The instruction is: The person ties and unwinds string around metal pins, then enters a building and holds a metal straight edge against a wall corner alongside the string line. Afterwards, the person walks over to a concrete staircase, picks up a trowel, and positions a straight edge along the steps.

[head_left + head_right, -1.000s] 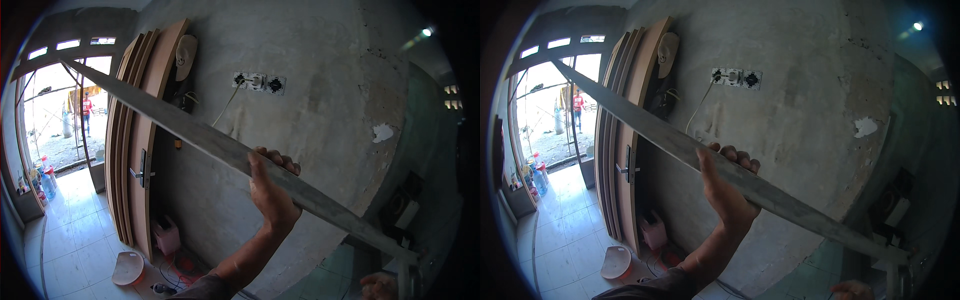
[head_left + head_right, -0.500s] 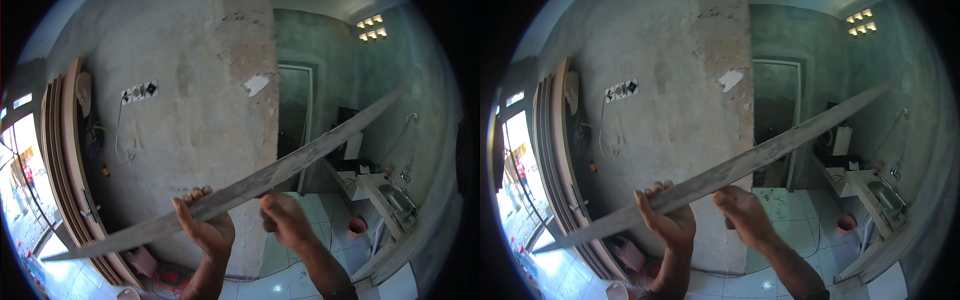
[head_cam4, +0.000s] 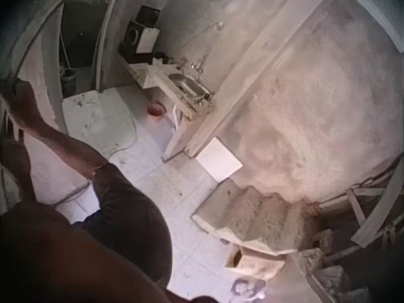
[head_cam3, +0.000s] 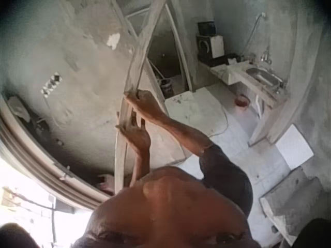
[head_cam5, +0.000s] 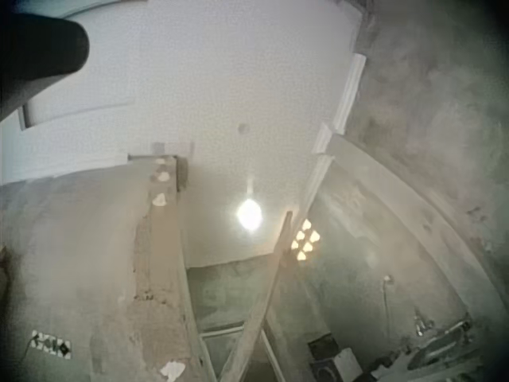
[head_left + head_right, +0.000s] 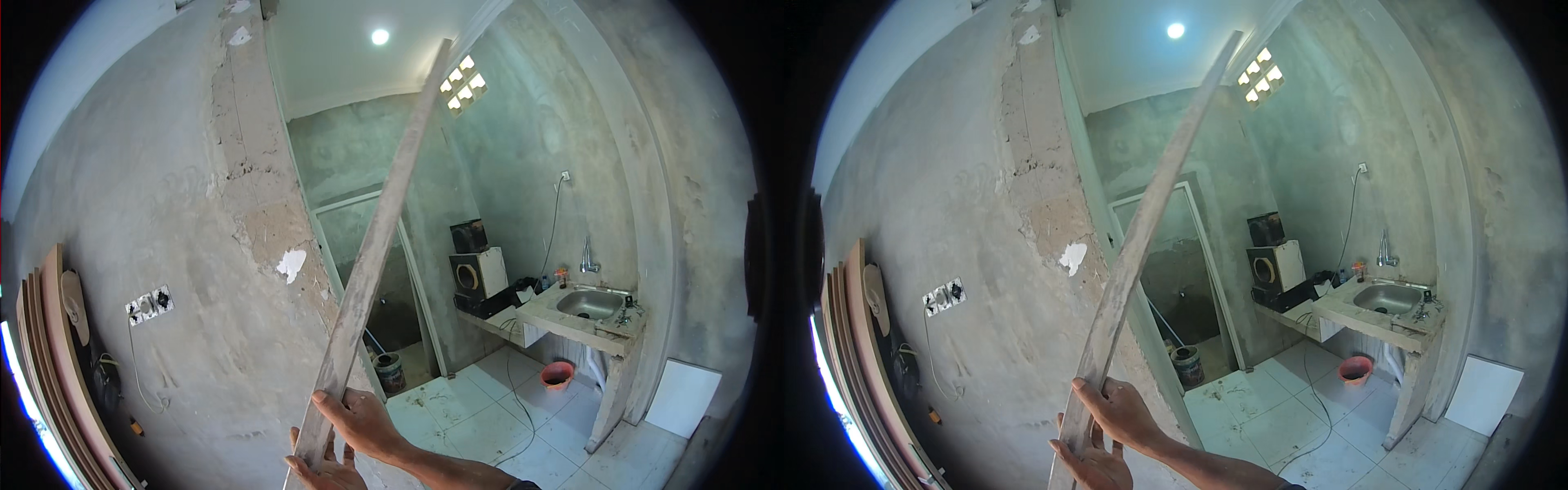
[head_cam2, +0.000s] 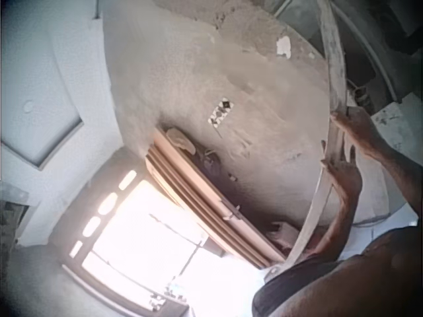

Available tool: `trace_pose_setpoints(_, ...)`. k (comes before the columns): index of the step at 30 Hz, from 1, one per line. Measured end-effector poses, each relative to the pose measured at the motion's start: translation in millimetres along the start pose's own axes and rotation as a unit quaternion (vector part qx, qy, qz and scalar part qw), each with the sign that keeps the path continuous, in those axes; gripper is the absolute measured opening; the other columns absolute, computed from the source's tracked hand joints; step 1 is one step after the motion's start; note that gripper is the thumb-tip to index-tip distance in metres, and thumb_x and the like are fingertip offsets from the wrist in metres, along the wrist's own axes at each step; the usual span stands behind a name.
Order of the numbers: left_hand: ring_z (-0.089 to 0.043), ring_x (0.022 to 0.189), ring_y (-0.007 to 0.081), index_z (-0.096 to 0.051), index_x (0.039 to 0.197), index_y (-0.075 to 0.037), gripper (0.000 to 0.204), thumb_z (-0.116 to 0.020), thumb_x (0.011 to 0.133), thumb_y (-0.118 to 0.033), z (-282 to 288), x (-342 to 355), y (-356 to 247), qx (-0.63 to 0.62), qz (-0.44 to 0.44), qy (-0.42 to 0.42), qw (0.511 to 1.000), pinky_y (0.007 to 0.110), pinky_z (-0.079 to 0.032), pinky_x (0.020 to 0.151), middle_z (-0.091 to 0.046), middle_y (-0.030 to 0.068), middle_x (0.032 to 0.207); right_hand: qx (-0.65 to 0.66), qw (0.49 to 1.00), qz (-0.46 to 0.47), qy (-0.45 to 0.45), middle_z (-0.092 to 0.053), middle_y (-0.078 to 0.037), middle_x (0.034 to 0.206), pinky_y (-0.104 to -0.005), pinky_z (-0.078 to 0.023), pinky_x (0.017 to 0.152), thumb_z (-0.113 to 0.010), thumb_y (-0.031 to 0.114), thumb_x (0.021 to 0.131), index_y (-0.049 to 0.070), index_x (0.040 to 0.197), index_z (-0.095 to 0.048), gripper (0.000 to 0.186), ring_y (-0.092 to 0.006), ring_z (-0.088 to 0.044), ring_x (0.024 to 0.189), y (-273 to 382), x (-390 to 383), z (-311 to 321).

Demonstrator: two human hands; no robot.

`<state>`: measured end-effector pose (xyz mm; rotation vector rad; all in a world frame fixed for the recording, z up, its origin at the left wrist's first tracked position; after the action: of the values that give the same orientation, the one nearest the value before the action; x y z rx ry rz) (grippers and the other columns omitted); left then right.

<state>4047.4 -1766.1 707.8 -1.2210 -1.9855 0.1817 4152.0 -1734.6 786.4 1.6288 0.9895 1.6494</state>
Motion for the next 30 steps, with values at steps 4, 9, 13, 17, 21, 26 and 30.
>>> trace_pose_setpoints(4,-0.031,0.135,0.0309,-0.024,0.145,-0.012,0.074,-0.034,0.094,-0.064,16.5,-4.2,9.4,-0.021,0.093,-0.069,0.993,0.053,-0.020,0.110,-0.034,0.0134,0.145,0.019,0.998,-0.048,0.020,-0.056,-0.002,0.059,-0.0275,-0.042,0.044,-0.054,0.047,0.093,0.000,0.080,-0.063,0.050,-0.0098,-0.055,0.052,1.3,1.4,-19.5)
trace_pose_setpoints(9,-0.020,0.140,0.0326,-0.008,0.152,-0.015,0.087,-0.032,0.090,-0.071,25.5,-10.6,-5.4,0.148,0.147,0.001,0.978,0.056,-0.011,0.112,-0.023,0.0142,0.152,-0.011,0.999,0.023,-0.032,-0.050,0.003,0.060,-0.0263,-0.034,0.047,-0.055,0.048,0.093,0.002,0.079,-0.062,0.049,-0.0055,-0.046,0.054,3.3,8.0,-38.0)
trace_pose_setpoints(13,-0.010,0.144,0.0349,-0.007,0.153,-0.015,0.093,-0.030,0.087,-0.076,49.7,-13.9,-7.9,0.112,0.224,-0.013,0.968,0.056,-0.005,0.113,-0.013,0.0146,0.157,-0.004,0.998,0.041,-0.044,-0.048,0.002,0.058,-0.0298,-0.035,0.051,-0.055,0.046,0.093,0.001,0.078,-0.061,0.049,-0.0073,-0.044,0.058,-7.0,15.8,-60.1)
trace_pose_setpoints(17,-0.002,0.145,0.0349,-0.010,0.152,-0.012,0.097,-0.028,0.085,-0.079,82.0,-34.8,-10.8,0.253,0.277,0.170,0.911,0.055,-0.005,0.113,-0.004,0.0156,0.158,-0.018,0.997,0.045,-0.056,-0.045,0.004,0.058,-0.0278,-0.034,0.050,-0.057,0.045,0.093,0.002,0.073,-0.058,0.047,-0.0054,-0.042,0.057,3.4,14.8,-74.7)
trace_pose_setpoints(21,-0.027,0.138,0.0327,-0.019,0.150,-0.007,0.090,-0.049,0.087,-0.064,85.5,-56.2,-43.4,0.327,0.297,0.315,0.840,0.048,-0.028,0.108,-0.026,0.0188,0.151,-0.010,0.998,0.058,-0.029,-0.042,0.006,0.057,-0.0269,-0.031,0.049,-0.058,0.041,0.093,0.003,0.071,-0.057,0.044,-0.0041,-0.037,0.056,10.5,14.0,-87.0)
trace_pose_setpoints(26,-0.061,0.100,0.0248,-0.046,0.136,-0.003,0.067,-0.065,0.087,-0.045,111.2,-34.2,-102.5,0.415,0.153,0.182,0.878,0.038,-0.050,0.087,-0.062,0.0143,0.117,-0.062,0.996,0.060,-0.030,-0.043,0.005,0.058,-0.0268,-0.031,0.050,-0.058,0.041,0.093,0.005,0.067,-0.053,0.045,-0.0047,-0.037,0.057,26.0,9.6,-101.8)
trace_pose_setpoints(30,-0.059,0.093,0.0193,-0.034,0.143,-0.005,0.076,-0.074,0.083,-0.027,109.6,-13.8,-109.0,0.587,-0.177,0.133,0.779,0.033,-0.051,0.077,-0.061,0.0103,0.100,-0.141,0.985,0.087,-0.056,-0.051,-0.003,0.051,-0.0312,-0.037,0.045,-0.060,0.040,0.090,-0.002,0.069,-0.060,0.047,-0.0097,-0.048,0.049,28.0,10.1,-107.9)
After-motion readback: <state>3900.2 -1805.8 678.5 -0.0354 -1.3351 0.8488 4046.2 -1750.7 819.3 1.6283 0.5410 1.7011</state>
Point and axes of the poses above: each hand's wrist, its own x-axis towards the middle knuckle, its own z-axis out of the back of the hand, y = z × x, the point moved 7 cm from there along x, towards the middle knuckle
